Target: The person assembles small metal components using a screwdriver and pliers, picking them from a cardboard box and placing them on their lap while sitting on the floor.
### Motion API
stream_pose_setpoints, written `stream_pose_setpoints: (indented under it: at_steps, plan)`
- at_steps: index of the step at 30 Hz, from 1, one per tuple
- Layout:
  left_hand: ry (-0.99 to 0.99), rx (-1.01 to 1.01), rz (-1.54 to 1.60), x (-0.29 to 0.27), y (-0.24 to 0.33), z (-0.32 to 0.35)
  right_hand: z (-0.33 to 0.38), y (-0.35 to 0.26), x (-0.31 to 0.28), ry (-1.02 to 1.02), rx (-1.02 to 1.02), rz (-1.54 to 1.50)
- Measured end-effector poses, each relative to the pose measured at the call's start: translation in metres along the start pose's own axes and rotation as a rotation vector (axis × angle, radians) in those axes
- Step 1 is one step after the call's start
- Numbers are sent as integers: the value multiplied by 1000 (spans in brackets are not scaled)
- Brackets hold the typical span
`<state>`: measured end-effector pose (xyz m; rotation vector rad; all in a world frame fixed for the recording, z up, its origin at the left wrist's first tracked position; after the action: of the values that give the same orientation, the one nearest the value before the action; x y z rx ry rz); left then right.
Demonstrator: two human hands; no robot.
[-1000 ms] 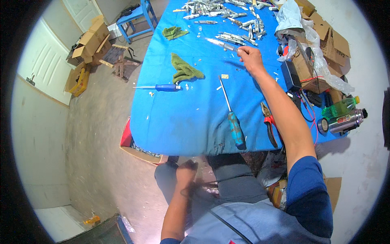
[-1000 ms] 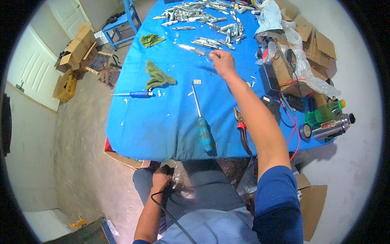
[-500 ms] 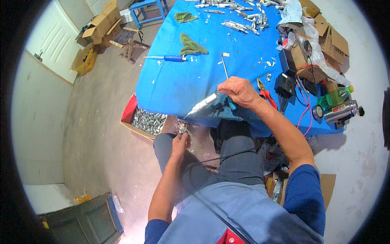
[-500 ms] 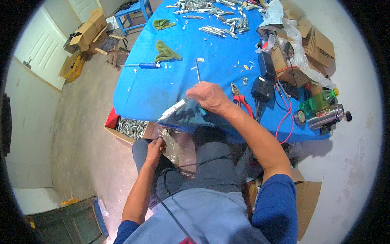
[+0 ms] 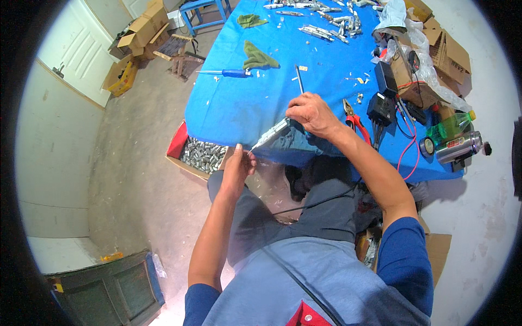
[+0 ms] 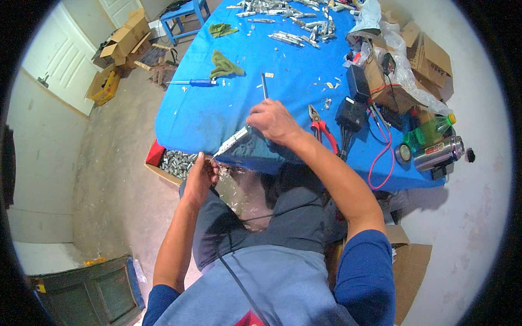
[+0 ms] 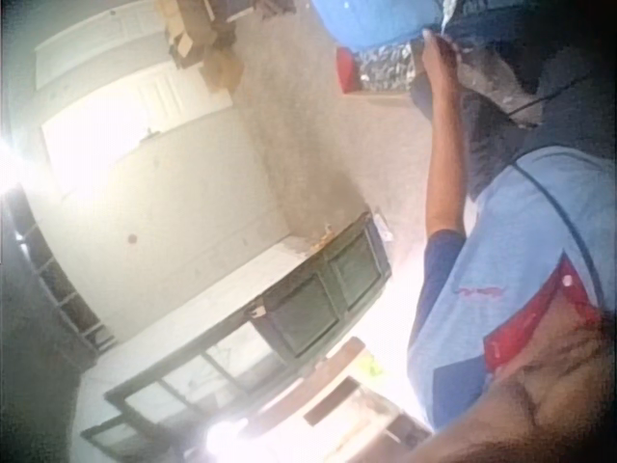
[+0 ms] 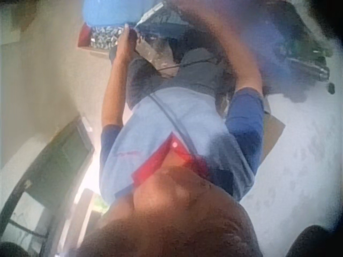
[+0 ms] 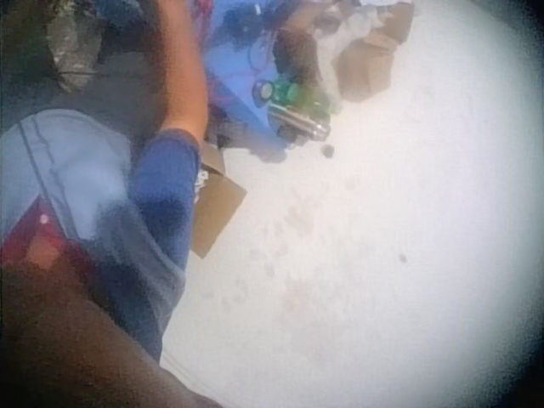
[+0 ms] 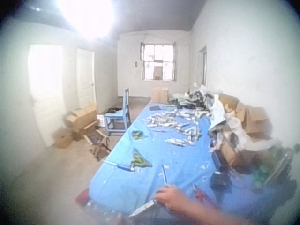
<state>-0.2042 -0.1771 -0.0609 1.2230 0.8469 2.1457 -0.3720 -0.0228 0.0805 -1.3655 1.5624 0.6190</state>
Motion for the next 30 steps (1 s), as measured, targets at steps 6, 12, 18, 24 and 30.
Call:
stream_pose_setpoints:
  at_steps: [6,12,18,24,30]
  plan:
    - [-53,30,-264,31,16,8,2,0,-18,169,119,77]
    - [-2,55,-402,37,21,14,42,-12,-43,198,625,157]
    - [28,19,-344,39,24,5,64,2,-5,-35,850,63]
    - [85,11,-242,32,21,-2,106,18,-10,73,1135,-764]
    - [99,25,-168,29,13,-6,155,-34,-46,205,1050,-940]
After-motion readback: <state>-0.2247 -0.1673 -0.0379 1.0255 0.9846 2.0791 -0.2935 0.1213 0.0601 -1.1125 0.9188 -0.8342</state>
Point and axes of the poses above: each hand's wrist, its own z-axis away from the middle knuckle, its own x-axis out of the palm, y = z × x, the point moved 8 cm from there along -z, towards the middle knuckle, and after that the axes turned 6 degrees about z, right-handed, at the moved point
